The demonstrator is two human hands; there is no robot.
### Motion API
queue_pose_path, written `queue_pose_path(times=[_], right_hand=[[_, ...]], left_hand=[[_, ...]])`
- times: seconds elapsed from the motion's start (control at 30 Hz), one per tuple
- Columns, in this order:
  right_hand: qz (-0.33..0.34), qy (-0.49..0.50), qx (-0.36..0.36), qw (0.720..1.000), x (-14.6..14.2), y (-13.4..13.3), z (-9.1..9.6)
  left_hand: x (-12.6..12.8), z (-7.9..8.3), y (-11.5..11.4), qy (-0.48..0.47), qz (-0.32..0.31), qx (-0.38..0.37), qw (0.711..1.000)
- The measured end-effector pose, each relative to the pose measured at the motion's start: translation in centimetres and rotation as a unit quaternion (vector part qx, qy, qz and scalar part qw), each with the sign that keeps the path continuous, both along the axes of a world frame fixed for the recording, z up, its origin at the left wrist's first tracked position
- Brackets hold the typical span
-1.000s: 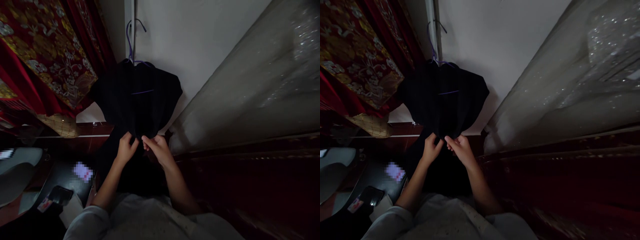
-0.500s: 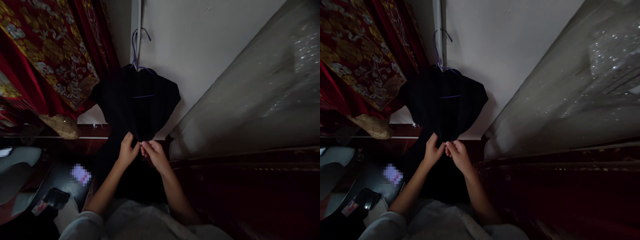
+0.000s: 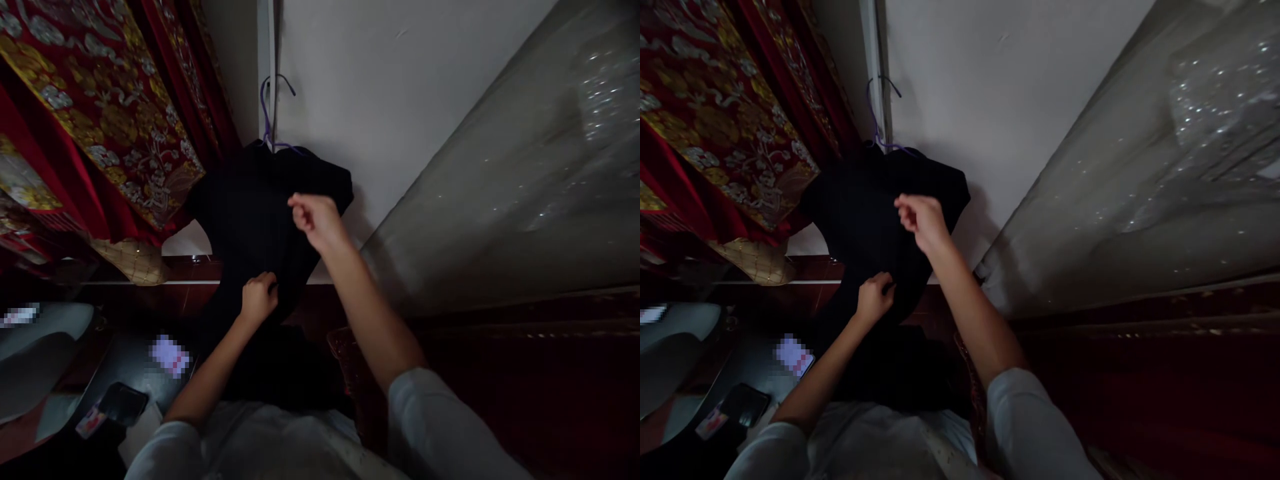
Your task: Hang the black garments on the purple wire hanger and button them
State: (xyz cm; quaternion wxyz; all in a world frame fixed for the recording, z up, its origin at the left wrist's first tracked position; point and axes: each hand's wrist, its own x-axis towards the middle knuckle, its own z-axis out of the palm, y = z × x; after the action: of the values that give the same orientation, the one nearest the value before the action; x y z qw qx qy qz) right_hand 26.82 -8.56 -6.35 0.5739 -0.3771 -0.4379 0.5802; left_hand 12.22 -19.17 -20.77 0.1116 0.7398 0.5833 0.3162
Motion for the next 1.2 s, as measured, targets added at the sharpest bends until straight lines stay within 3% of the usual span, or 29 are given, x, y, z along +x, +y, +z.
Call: queue_pose_path(times=[0.1,0.17,0.27,0.4,0.5,0.57,0.7,0.8,0.93,1.03,1.1,1.2], right_hand=[[-0.016,-0.002,0.045,0.999,-1.0,2.5,3.5],[-0.009,-0.017,0.096,0.995,-1.6,2.1,4.3],[-0.001,-0.065,0.158,0.985,-2.2,-0.1,4.0],[0.012,-0.121,0.194,0.973,-1.8,-2.0,3.3],[0.007,-0.133,0.214,0.968,-1.2,-2.2,3.2],[-0.007,-0.139,0.230,0.963,-0.8,-2.2,2.8],[-0.026,-0.131,0.259,0.957,-0.8,-1.8,0.9],[-0.050,-0.126,0.259,0.956,-1.5,-1.3,-0.6],[-0.100,-0.153,0.228,0.956,-2.5,0.1,-2.7],[-0.066,-0.162,0.184,0.967,-2.4,0.3,-4.4],[-0.048,-0.161,0.173,0.970,-2.0,-0.3,-5.1],[-0.045,-0.178,0.191,0.964,-1.4,-1.8,-5.0]], left_hand=[[-0.3,0.7,0.6,0.080,-0.042,-0.032,0.995],[-0.6,2.7,1.1,0.090,-0.099,-0.034,0.990],[-1.4,7.6,2.5,0.014,-0.155,0.027,0.987],[-2.7,15.1,5.6,-0.134,-0.130,0.189,0.964],[-3.3,19.0,7.6,-0.079,-0.180,0.212,0.957],[-3.6,20.3,8.6,-0.024,-0.203,0.206,0.957],[-3.6,20.5,9.9,0.096,-0.207,0.180,0.957],[-3.3,20.0,10.1,0.133,-0.203,0.187,0.952],[-4.5,20.8,10.3,0.056,-0.159,0.272,0.947],[-8.5,21.3,12.2,-0.088,-0.061,0.357,0.928],[-12.0,20.2,14.2,-0.190,0.002,0.347,0.919],[-15.9,15.6,16.2,-0.292,0.095,0.269,0.913]])
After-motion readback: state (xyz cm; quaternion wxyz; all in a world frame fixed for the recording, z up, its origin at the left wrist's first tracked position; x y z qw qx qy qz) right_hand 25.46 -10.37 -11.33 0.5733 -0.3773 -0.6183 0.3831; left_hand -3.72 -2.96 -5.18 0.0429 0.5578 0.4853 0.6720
